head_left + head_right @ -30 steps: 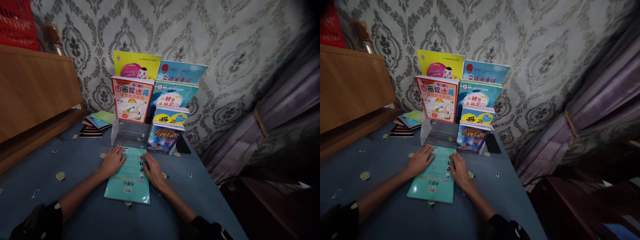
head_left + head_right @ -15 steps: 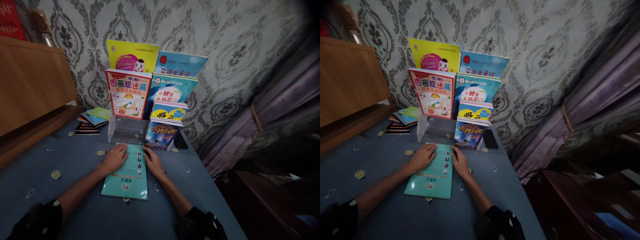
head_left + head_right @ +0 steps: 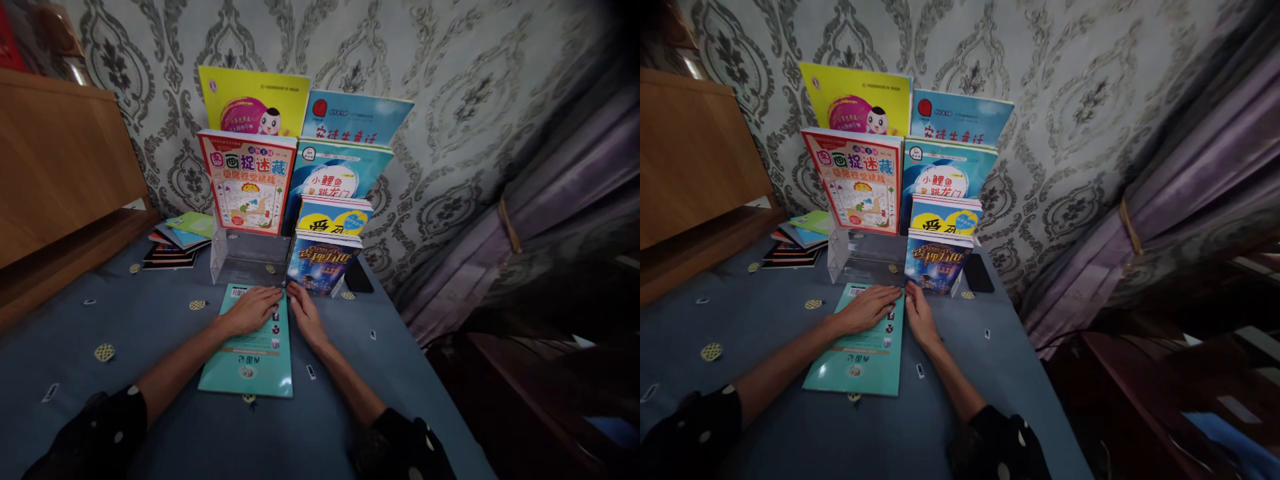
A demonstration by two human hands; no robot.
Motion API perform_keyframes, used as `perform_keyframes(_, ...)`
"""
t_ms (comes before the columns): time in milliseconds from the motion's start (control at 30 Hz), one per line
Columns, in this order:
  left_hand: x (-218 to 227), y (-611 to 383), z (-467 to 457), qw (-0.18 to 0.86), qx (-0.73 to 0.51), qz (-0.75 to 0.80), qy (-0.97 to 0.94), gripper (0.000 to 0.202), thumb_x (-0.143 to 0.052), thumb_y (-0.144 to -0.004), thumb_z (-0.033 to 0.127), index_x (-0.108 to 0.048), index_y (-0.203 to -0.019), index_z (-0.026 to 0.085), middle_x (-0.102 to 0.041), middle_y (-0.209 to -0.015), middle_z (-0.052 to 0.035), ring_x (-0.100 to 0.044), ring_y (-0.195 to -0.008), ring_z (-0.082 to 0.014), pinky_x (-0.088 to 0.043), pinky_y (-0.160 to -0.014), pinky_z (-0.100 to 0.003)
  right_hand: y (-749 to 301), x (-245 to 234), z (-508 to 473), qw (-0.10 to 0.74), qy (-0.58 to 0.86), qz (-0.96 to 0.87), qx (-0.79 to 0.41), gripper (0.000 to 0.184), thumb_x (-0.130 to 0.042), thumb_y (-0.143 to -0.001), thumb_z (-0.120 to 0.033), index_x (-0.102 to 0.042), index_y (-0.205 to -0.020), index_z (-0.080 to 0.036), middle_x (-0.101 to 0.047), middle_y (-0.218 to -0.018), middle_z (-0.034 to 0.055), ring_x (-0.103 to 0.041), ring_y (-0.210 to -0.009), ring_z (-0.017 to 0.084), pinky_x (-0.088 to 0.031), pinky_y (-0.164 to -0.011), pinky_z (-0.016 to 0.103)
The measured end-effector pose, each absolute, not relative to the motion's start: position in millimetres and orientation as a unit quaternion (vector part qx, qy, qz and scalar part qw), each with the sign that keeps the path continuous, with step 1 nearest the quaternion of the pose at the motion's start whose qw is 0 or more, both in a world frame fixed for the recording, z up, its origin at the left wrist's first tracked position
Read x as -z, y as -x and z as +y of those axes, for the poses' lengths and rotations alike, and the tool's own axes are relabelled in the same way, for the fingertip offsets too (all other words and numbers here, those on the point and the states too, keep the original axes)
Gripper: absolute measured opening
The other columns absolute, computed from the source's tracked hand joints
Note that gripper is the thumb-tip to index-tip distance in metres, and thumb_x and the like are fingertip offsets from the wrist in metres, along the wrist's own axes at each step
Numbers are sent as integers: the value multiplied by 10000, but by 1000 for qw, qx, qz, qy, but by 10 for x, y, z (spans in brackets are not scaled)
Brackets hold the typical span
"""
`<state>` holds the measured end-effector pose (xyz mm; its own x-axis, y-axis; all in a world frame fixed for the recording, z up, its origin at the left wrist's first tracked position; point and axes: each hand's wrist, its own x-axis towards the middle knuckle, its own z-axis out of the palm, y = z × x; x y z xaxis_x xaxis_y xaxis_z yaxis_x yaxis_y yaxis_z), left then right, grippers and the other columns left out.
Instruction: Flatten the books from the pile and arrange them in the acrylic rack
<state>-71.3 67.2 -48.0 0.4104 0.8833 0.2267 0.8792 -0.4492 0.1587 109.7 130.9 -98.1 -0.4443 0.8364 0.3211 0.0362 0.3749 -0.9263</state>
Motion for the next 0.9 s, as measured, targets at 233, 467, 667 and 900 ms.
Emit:
perform_keyframes(233, 485, 657, 754, 3, -159, 507, -847, 395, -374, -1008, 293, -512, -1365, 194, -591, -1364, -72, -509, -1232, -234, -375, -1045, -397, -1096, 985, 1305, 429, 311, -716, -455, 495, -441, -951, -524, -486, -1353, -239, -576, -1379, 105, -542, -1278, 229, -375, -1128, 461)
perform_keyframes(467, 465, 675, 733, 8, -156, 496, -854, 384, -348, -1018, 287, -534, -1338, 185, -598, -1337, -79, -491, -1239, -230, -359, -1048, -393, -1104, 948, 1274, 412, 300, -727, -460, 566, -448, -943, -549, -441, -1399, -214, -545, -1406, 124, -510, -1310, 250, -354, -1142, 465)
perform_keyframes(667, 456, 685, 721, 21, -162, 483, -860, 353, -383, -1001, 255, -598, -1272, 186, -625, -1296, -85, -512, -1219, -233, -368, -1044, -404, -1099, 930, 1254, 408, 299, -733, -454, 557, -439, -950, -538, -428, -1411, -226, -540, -1408, 108, -504, -1312, 240, -365, -1134, 450)
perform_keyframes(900, 393, 644, 603, 24, -143, 456, -878, 355, -391, -985, 216, -613, -1259, 170, -653, -1260, -83, -546, -1204, -223, -369, -1065, -404, -1100, 937, 1285, 405, 296, -743, -443, 545, -450, -945, -527, -449, -1392, -213, -566, -1378, 115, -524, -1291, 257, -386, -1117, 459)
